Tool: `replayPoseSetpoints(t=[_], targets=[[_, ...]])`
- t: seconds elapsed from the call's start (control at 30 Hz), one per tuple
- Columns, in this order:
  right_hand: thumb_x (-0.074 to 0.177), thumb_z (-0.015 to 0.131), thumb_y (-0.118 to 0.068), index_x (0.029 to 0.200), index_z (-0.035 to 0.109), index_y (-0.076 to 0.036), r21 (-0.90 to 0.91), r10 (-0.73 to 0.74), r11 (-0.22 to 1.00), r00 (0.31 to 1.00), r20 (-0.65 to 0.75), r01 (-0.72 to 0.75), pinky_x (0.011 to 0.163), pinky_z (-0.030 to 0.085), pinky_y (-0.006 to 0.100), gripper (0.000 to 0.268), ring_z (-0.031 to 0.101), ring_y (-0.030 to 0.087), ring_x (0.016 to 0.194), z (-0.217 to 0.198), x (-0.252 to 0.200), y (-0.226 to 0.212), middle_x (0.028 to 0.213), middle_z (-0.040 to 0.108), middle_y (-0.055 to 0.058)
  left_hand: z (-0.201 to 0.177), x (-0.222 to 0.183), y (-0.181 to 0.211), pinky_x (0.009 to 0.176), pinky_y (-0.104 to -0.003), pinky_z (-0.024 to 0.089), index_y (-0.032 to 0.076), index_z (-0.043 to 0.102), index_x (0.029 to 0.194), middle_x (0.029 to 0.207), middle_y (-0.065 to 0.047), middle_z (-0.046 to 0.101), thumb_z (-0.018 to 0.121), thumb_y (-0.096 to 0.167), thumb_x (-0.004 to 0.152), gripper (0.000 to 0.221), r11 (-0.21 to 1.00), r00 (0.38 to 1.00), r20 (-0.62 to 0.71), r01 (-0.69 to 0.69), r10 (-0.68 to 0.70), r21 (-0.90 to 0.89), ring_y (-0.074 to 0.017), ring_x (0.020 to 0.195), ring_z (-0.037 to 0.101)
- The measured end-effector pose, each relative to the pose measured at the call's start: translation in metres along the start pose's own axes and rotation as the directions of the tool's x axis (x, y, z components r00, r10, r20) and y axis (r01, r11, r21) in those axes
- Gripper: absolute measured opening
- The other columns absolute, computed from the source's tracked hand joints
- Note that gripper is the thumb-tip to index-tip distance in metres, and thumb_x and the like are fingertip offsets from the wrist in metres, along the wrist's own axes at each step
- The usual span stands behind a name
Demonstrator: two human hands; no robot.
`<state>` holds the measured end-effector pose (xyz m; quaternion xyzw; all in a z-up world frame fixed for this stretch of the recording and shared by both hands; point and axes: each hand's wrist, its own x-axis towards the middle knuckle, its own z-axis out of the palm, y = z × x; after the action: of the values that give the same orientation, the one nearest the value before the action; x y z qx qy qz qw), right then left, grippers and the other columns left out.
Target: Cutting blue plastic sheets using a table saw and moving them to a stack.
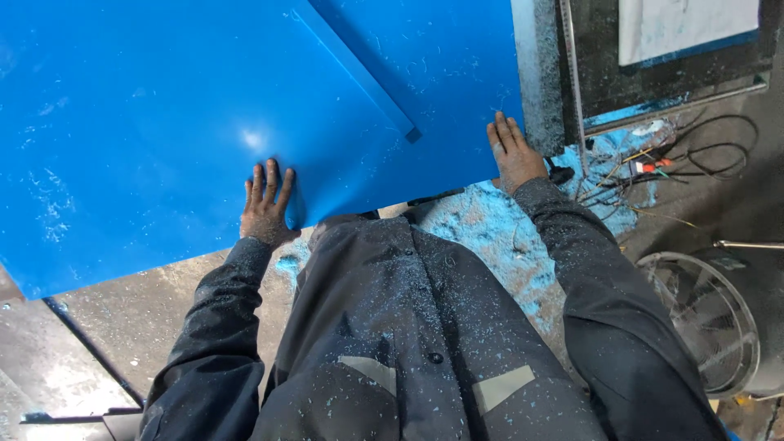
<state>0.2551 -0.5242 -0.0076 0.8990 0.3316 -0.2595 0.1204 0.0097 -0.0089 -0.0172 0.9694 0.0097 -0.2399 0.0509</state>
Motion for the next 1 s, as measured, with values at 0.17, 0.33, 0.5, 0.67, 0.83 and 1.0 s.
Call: replayPoseSetpoints(t=[0.17, 0.33, 0.5, 0.67, 0.83, 1.0], targets=[[0.075, 0.093, -0.046, 0.168, -0.002, -0.017, 0.001, -0.004, 1.0, 1.0, 0.007, 0.004, 0.088, 0.063, 0.043, 0.136, 0.006, 0.031, 0.162, -0.006, 0.002, 0.002, 0.174, -0.007, 0.007, -0.007, 0.002, 0.005, 0.131, -0.063, 0.021, 0.032, 0.004, 0.17, 0.177, -0.016, -0.004, 0.099, 0.062, 0.047, 0.158, 0.999, 0.999, 0.031, 0.013, -0.014, 0.042, -0.0463, 0.162, 0.001], [0.077, 0.091, -0.044, 0.168, -0.002, -0.017, 0.0, -0.03, 1.0, 0.998, -0.049, 0.03, 0.087, 0.064, 0.042, 0.133, 0.004, 0.032, 0.162, 0.004, 0.007, 0.008, 0.174, -0.008, 0.006, -0.008, 0.005, 0.005, 0.132, -0.062, 0.022, 0.031, 0.003, 0.17, 0.177, -0.017, -0.004, 0.099, 0.062, 0.047, 0.159, 0.999, 0.999, 0.03, 0.015, -0.017, 0.05, -0.0456, 0.162, 0.0], [0.078, 0.092, -0.041, 0.168, -0.003, -0.016, 0.0, -0.002, 1.0, 1.0, -0.003, 0.002, 0.087, 0.064, 0.04, 0.134, 0.002, 0.031, 0.162, 0.003, 0.011, 0.006, 0.175, -0.009, 0.006, -0.002, 0.005, 0.002, 0.131, -0.063, 0.023, 0.03, 0.003, 0.17, 0.177, -0.017, -0.005, 0.099, 0.062, 0.046, 0.16, 0.999, 1.0, 0.016, 0.007, -0.008, 0.05, -0.046, 0.162, 0.0], [0.083, 0.091, -0.041, 0.171, -0.003, -0.015, -0.029, -0.013, 1.0, 0.999, -0.039, 0.012, 0.084, 0.065, 0.04, 0.131, 0.003, 0.031, 0.164, 0.01, 0.013, 0.008, 0.177, -0.008, 0.006, -0.004, 0.006, 0.003, 0.13, -0.064, 0.024, 0.031, 0.003, 0.171, 0.177, -0.018, -0.005, 0.099, 0.062, 0.046, 0.161, 0.997, 1.0, 0.017, 0.023, -0.024, 0.071, -0.0475, 0.162, 0.002], [0.076, 0.094, -0.037, 0.171, 0.002, -0.014, 0.022, -0.013, 1.0, 1.0, -0.024, 0.013, 0.092, 0.064, 0.041, 0.135, 0.007, 0.034, 0.163, 0.001, 0.017, 0.009, 0.177, -0.009, 0.008, 0.0, 0.008, 0.001, 0.13, -0.065, 0.025, 0.031, 0.003, 0.172, 0.178, -0.019, -0.004, 0.099, 0.064, 0.046, 0.161, 0.998, 0.999, 0.012, 0.033, -0.033, 0.057, -0.0479, 0.162, 0.003], [0.076, 0.092, -0.052, 0.159, 0.029, -0.011, 0.121, -0.067, 0.988, 0.973, -0.219, 0.095, 0.103, 0.052, 0.057, 0.112, 0.027, 0.041, 0.148, -0.002, 0.041, 0.003, 0.166, 0.016, 0.015, 0.003, 0.005, 0.002, 0.129, -0.066, 0.026, 0.03, 0.003, 0.172, 0.178, -0.02, -0.002, 0.098, 0.066, 0.046, 0.162, 0.997, 0.999, -0.023, 0.028, -0.026, 0.071, -0.0477, 0.162, 0.004]])
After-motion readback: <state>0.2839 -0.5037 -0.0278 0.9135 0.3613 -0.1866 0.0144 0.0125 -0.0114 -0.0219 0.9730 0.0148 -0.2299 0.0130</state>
